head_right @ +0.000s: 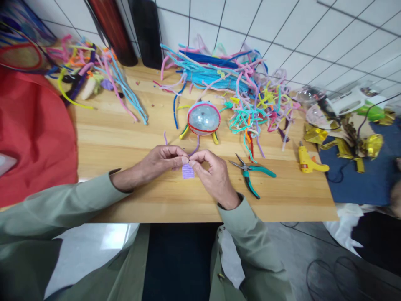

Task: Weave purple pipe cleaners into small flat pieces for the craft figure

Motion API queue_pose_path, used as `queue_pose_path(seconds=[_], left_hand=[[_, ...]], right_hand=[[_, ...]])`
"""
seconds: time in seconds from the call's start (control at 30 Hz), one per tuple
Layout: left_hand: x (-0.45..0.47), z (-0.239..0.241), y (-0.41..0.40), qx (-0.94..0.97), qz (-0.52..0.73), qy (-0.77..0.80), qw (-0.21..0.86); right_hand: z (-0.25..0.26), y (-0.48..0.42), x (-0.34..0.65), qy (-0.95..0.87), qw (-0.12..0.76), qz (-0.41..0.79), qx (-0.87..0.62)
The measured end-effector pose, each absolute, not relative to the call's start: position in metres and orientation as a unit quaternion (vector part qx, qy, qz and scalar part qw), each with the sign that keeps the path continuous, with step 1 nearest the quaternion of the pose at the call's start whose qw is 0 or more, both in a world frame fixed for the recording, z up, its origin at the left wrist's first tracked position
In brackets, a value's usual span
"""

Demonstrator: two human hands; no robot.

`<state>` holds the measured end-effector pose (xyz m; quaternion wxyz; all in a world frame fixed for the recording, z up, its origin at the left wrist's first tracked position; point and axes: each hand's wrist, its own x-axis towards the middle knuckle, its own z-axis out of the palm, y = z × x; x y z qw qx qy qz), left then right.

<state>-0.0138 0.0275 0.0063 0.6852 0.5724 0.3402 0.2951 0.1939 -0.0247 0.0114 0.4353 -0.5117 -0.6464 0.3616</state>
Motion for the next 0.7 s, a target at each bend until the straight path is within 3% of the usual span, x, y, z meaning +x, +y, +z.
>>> queue_pose_path(seconds=[0.7], left_hand=[[-0.012,0.005,0.016,0.639,0.346,0.354,0.589]], right_hand=[[0.009,-0.027,0.191,-0.601,0.445,0.419,-0.514]])
